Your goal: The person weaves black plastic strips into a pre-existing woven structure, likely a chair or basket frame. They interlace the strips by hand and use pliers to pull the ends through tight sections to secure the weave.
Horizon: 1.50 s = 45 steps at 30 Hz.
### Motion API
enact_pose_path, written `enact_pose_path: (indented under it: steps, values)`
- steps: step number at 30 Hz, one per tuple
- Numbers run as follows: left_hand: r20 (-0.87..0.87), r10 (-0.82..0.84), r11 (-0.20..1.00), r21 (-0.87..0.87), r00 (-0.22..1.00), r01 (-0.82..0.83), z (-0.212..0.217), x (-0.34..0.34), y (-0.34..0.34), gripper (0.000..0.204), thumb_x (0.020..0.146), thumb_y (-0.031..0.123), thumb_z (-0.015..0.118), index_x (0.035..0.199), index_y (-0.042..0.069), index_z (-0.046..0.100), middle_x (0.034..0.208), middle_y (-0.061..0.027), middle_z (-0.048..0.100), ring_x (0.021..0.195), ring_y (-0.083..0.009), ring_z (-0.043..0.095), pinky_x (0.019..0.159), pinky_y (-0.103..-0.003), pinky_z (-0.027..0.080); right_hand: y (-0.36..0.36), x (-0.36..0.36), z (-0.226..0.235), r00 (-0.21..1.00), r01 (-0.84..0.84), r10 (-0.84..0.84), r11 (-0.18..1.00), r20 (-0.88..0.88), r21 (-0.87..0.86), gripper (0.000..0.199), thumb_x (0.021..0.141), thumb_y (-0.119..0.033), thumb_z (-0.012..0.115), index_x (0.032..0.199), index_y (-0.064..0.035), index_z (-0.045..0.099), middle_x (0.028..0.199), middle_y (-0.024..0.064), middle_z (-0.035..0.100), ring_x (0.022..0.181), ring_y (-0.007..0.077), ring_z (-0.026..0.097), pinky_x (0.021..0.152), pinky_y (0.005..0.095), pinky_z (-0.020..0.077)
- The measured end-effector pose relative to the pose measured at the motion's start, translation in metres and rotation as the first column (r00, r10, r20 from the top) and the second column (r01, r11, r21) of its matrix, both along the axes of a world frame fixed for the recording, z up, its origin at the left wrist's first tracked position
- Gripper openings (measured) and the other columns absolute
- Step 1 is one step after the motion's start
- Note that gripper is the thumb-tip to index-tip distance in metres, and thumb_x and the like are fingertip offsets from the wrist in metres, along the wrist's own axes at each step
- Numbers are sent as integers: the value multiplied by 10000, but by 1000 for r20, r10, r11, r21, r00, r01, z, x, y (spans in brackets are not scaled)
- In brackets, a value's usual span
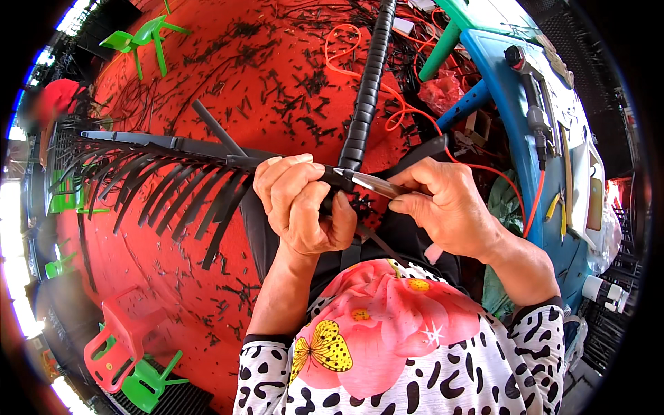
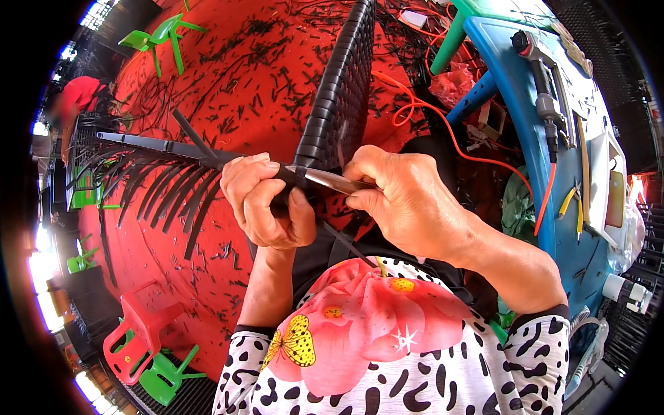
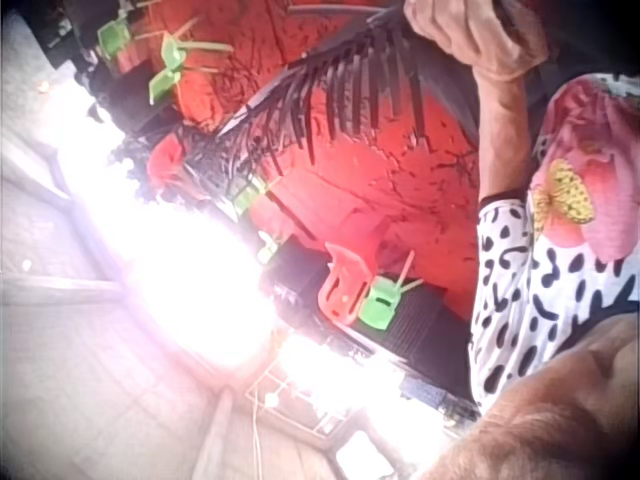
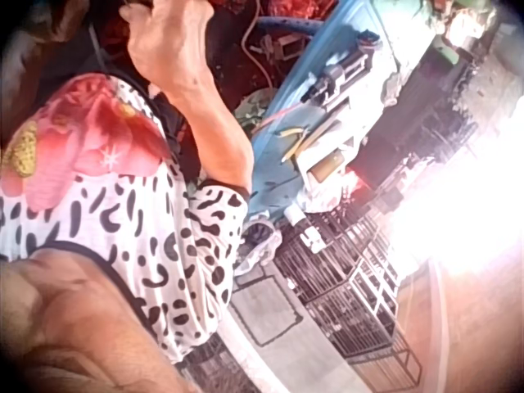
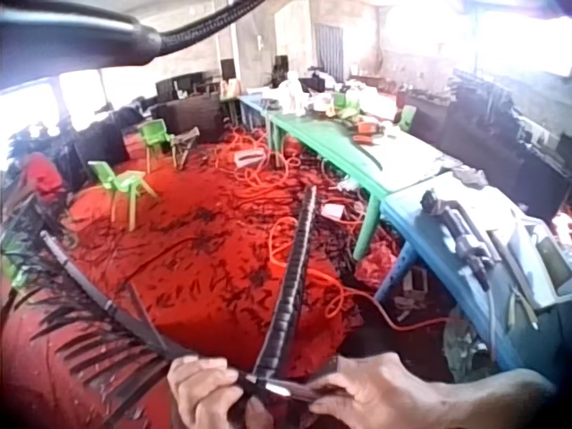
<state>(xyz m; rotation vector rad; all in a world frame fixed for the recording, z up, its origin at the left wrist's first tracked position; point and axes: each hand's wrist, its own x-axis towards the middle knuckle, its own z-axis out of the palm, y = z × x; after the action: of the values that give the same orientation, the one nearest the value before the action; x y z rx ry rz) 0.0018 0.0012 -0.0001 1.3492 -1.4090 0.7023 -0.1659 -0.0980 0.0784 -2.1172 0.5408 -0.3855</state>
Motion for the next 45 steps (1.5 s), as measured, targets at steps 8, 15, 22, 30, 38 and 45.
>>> enact_pose_path:
  steps: [8, 15, 22, 30, 38, 45]
  values:
    - [10, 9, 1000, -4, 1000, -9, 1, 5, -2, 173, 773, 128, 619, 882, 42, 515, 940, -131, 583, 849, -306, 575, 789, -472, 457, -12, 13, 12, 992, 91, -65, 962, -109, 257, 152, 761, 29, 685, 874, 49, 586, 670, 180, 620, 608, 278, 628, 577, 362, 473]
    - [47, 85, 996, -23, 995, -84, 2, 11, -7, 295, 812, 254, 699, 838, 46, 492, 932, -137, 579, 832, -305, 567, 764, -446, 444, -19, 22, -4, 1000, 3, -5, 998, 27, 61, 329, 737, 17, 714, 1016, 29, 540, 681, 150, 586, 622, 269, 590, 584, 370, 455]
    - [56, 49, 999, -25, 997, -48, 1, 23, -4, 299, 734, 208, 756, 794, 65, 501, 902, -106, 556, 827, -302, 575, 739, -431, 454, -30, 24, -2, 985, -165, 165, 986, -45, 13, 283, 799, -23, 706, 1048, 28, 582, 846, 144, 627, 731, 235, 629, 647, 347, 488]
    - [130, 8, 997, 81, 992, -19, 12, 19, 1, 237, 752, 116, 747, 852, 36, 547, 978, -152, 617, 876, -344, 593, 775, -439, 477, -35, -11, -5, 922, 113, 8, 950, 387, -289, 388, 789, -69, 708, 1141, 6, 563, 925, 149, 604, 797, 301, 638, 701, 366, 522]
    - [-18, -100, 896, 433, 995, 98, 54, 13, 17, 209, 734, -14, 689, 859, 13, 524, 983, -158, 576, 918, -329, 544, 840, -420, 437, -40, -168, -50, 835, 546, -469, 775, 288, -320, 275, 783, -33, 703, 1041, -21, 609, 900, 124, 612, 746, 287, 629, 684, 357, 515]
    - [60, -271, 842, 499, 961, 206, 82, -10, 0, 342, 697, 16, 723, 997, -20, 563, 993, -186, 579, 905, -378, 544, 832, -458, 443, -97, -335, -63, 27, 611, -945, 274, -327, -742, 801, 732, -613, 719, 1155, 51, 573, 1158, 220, 621, 1138, 340, 578, 961, 416, 462]
